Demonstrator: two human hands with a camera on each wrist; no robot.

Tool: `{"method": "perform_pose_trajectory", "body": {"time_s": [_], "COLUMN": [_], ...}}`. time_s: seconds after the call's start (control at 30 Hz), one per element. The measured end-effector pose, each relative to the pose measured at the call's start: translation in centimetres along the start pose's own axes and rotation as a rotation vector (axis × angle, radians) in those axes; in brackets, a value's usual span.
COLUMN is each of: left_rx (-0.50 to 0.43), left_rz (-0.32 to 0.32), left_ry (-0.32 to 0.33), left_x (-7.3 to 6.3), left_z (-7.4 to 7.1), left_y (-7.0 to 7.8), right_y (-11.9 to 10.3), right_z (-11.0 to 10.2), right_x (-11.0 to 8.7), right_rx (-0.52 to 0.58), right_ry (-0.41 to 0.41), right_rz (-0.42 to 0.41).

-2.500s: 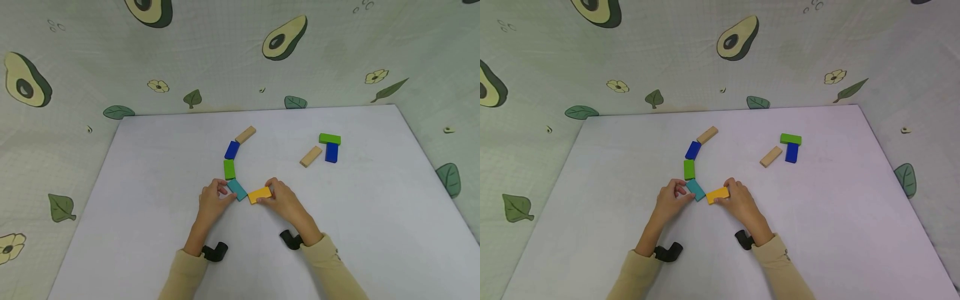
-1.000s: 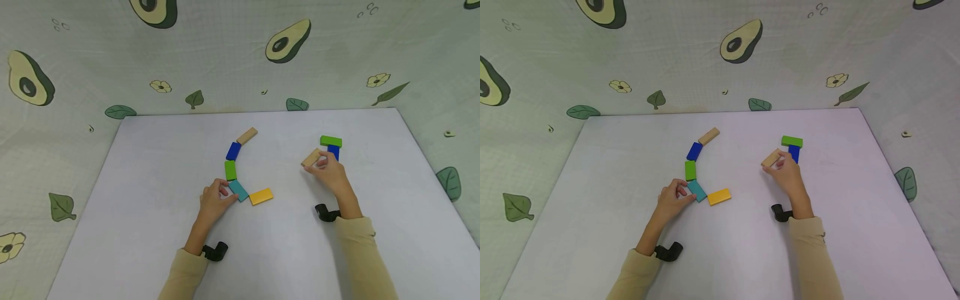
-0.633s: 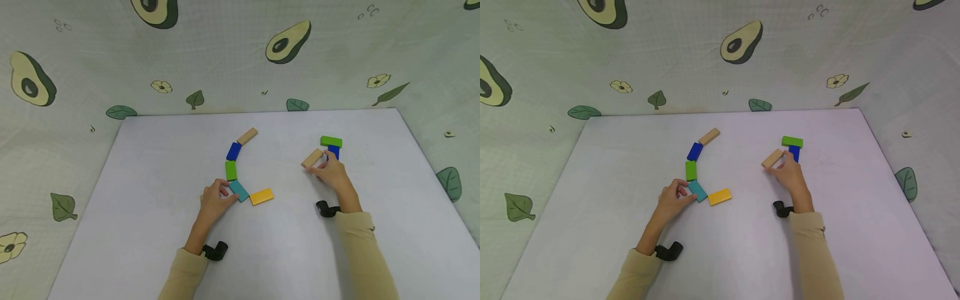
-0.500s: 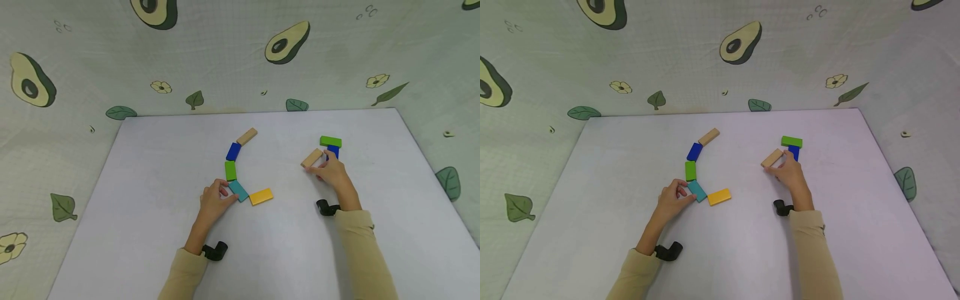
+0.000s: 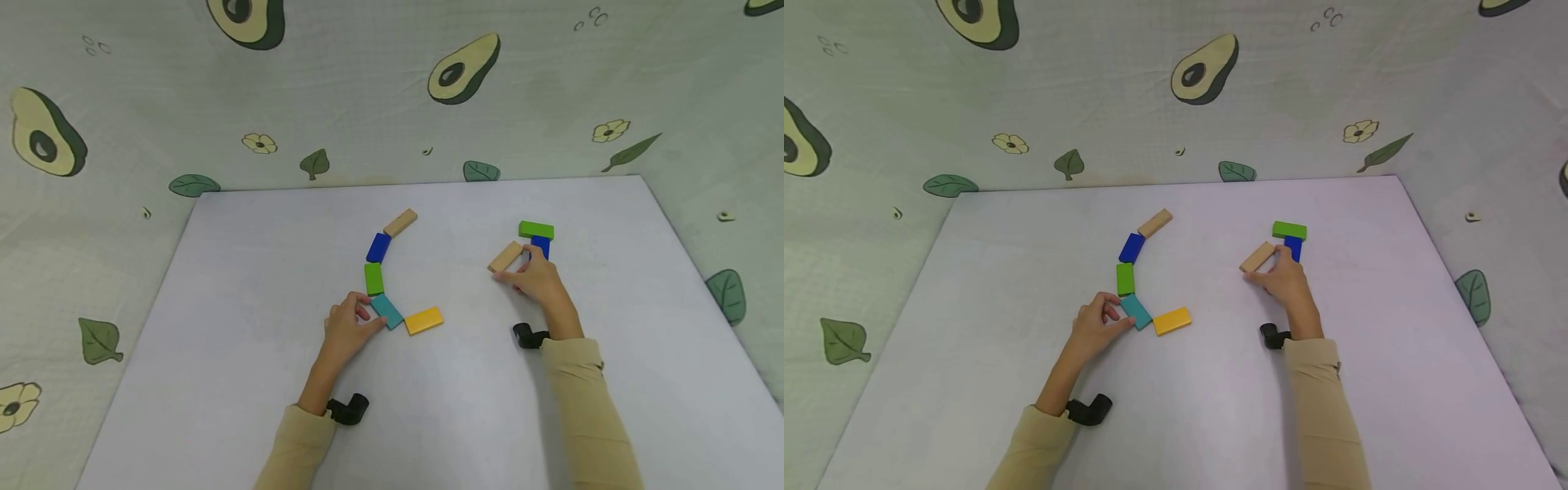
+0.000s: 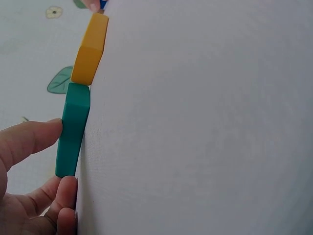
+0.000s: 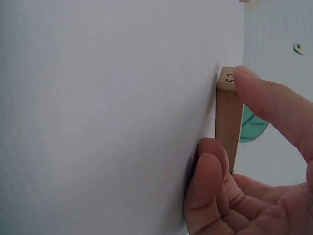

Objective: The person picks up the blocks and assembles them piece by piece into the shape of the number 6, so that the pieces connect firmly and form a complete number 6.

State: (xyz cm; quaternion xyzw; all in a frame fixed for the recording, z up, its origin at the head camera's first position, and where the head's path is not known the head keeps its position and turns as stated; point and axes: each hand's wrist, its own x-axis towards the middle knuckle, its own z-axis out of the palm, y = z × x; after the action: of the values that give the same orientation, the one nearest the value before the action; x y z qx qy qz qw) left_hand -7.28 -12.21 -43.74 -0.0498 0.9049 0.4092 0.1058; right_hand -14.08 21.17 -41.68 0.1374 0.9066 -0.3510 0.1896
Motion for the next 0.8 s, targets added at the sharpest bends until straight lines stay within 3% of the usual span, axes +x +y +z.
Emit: {"method": "perform_pose_trajectory", "body": {"time_s": [0.53, 0.8], "left_rx": [-0.009, -0.003], "left_rz": [0.005, -0.001], "left_ry": [-0.002, -0.007], "left_x": [0.01, 0.05], "left_z": [-0.05, -0.07], "left_y": [-0.03, -0.04], "right_y": [-0.30, -0.02], "right_z": [0.15, -0.16], "right_x": [-0.71, -1.04], "right_rx": [-0.055, -0.034], "right_ry": [0.045, 0.021], "right_rz": [-0.028, -0.051]}}
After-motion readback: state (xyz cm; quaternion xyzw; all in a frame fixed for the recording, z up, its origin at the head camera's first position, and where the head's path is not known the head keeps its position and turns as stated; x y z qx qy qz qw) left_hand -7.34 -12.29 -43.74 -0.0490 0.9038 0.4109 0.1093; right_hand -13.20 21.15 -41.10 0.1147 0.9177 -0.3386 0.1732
